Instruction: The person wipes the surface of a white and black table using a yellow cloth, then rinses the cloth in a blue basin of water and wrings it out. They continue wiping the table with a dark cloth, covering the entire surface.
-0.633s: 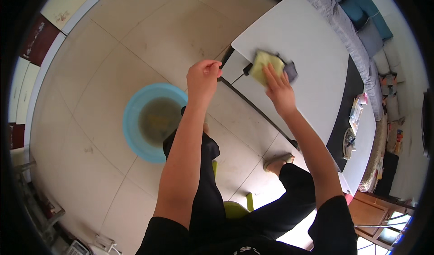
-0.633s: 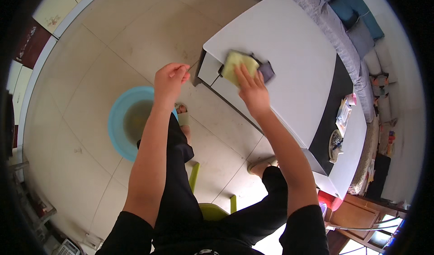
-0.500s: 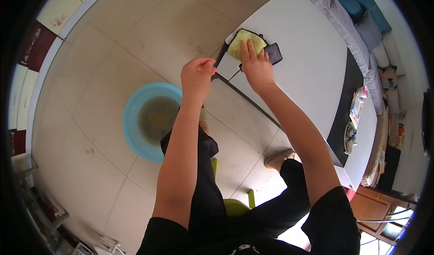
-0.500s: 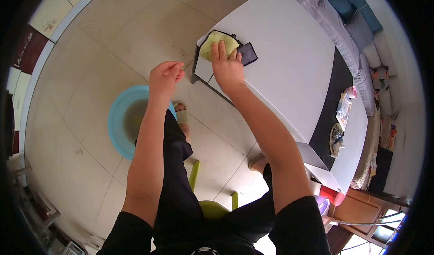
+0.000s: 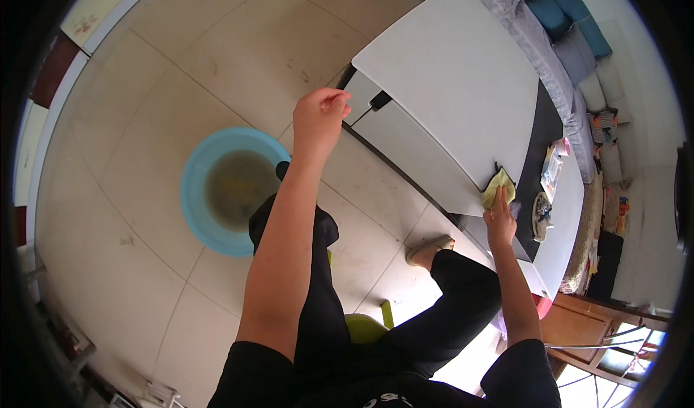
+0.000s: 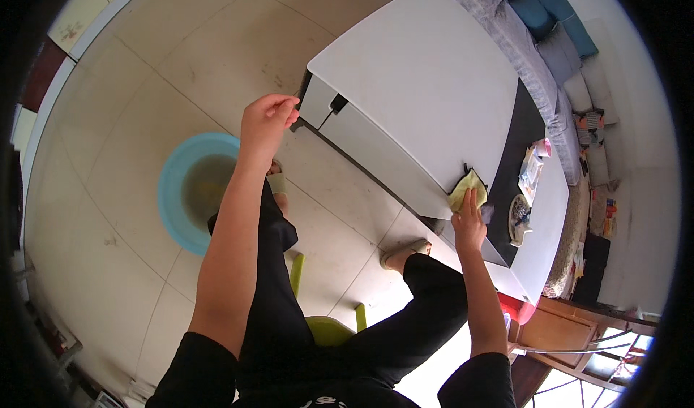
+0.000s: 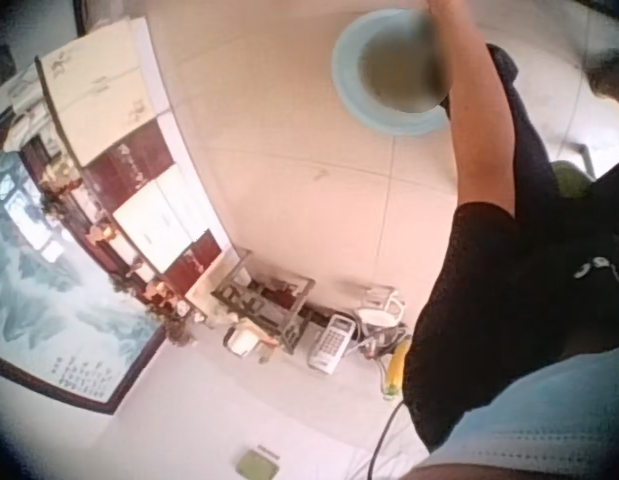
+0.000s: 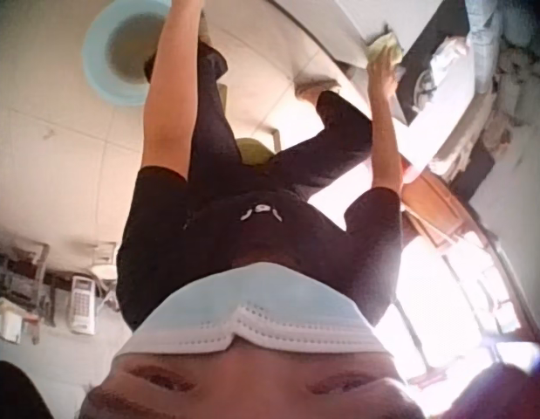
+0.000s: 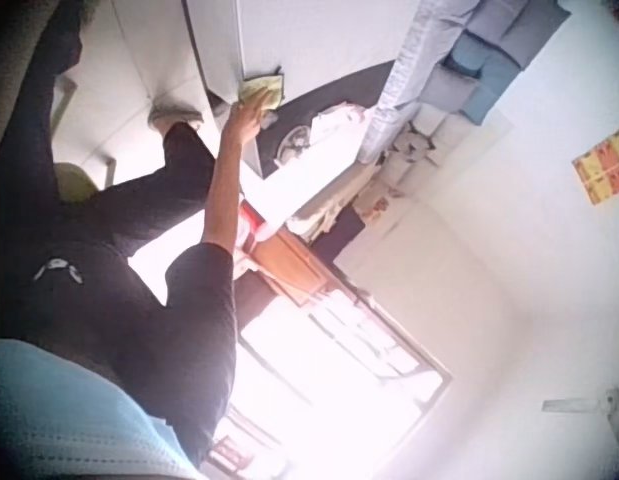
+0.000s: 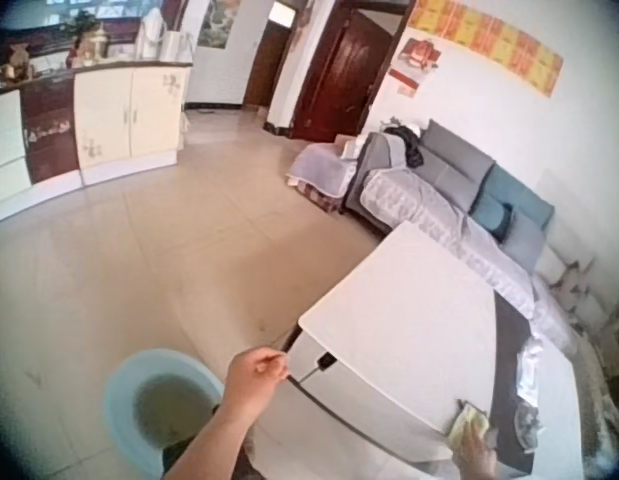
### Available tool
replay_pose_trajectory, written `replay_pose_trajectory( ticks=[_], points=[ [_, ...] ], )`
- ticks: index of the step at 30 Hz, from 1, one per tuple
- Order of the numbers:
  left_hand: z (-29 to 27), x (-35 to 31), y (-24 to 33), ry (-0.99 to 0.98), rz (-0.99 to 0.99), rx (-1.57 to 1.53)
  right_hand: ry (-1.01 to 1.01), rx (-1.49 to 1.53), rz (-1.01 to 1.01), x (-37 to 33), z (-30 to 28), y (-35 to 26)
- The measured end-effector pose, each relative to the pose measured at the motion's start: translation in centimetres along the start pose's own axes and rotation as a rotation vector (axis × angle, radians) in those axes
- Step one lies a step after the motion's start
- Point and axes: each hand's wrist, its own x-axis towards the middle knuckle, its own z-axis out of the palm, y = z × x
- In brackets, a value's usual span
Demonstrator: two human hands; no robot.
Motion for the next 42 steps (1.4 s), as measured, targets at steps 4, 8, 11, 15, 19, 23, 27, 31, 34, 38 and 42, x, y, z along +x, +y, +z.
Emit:
replay_pose_trajectory(
  ticks=[4, 8, 11, 15, 19, 23, 27, 31, 34, 38, 42],
  points=[
    [0.0, -0.3, 0.4, 0.041, -0.036, -0.013, 0.105, 0.074, -0.228, 3.2, 0.6, -4.1],
    [0.0, -0.3, 0.3, 0.056, -0.056, 0.02, -0.069, 0.101, -0.373, 10.2, -1.6, -17.1],
    [-0.2, -0.4, 0.2, 0.09, -0.072, 0.017, 0.096, -0.479, -0.605, 14.2, -2.6, -26.1],
    [1.0, 0.3, -0.2, 0.058, -0.038, 0.048, 0.239, -0.173, -0.301, 17.9, 0.0, -32.2],
    [0.7, 0.6, -1.0, 0.022, -0.041, 0.087, 0.143, -0.035, -0.339, 17.5, -3.3, -33.2],
    [0.9, 0.3, -0.5, 0.027, -0.049, 0.05, 0.131, 0.067, -0.426, 14.3, -2.7, -27.0],
    [1.6, 0.0, -0.1, 0.014, -0.042, 0.027, 0.171, 0.002, -0.324, 7.0, 0.2, -13.6],
    [1.6, -0.2, 0.0, -0.015, -0.029, 0.043, -0.01, 0.01, 0.065, -1.6, 1.4, 1.3],
    [1.3, -0.2, 0.3, -0.008, -0.049, 0.032, -0.068, -0.035, 0.141, -3.7, 0.2, 5.1],
    [1.6, -0.6, 0.4, -0.036, -0.032, 0.031, -0.118, 0.009, 0.107, -1.3, 0.5, 2.7],
    [1.9, -0.3, -0.1, -0.039, -0.035, 0.033, 0.18, 0.151, -0.191, 4.4, 1.5, -7.2]
  ],
)
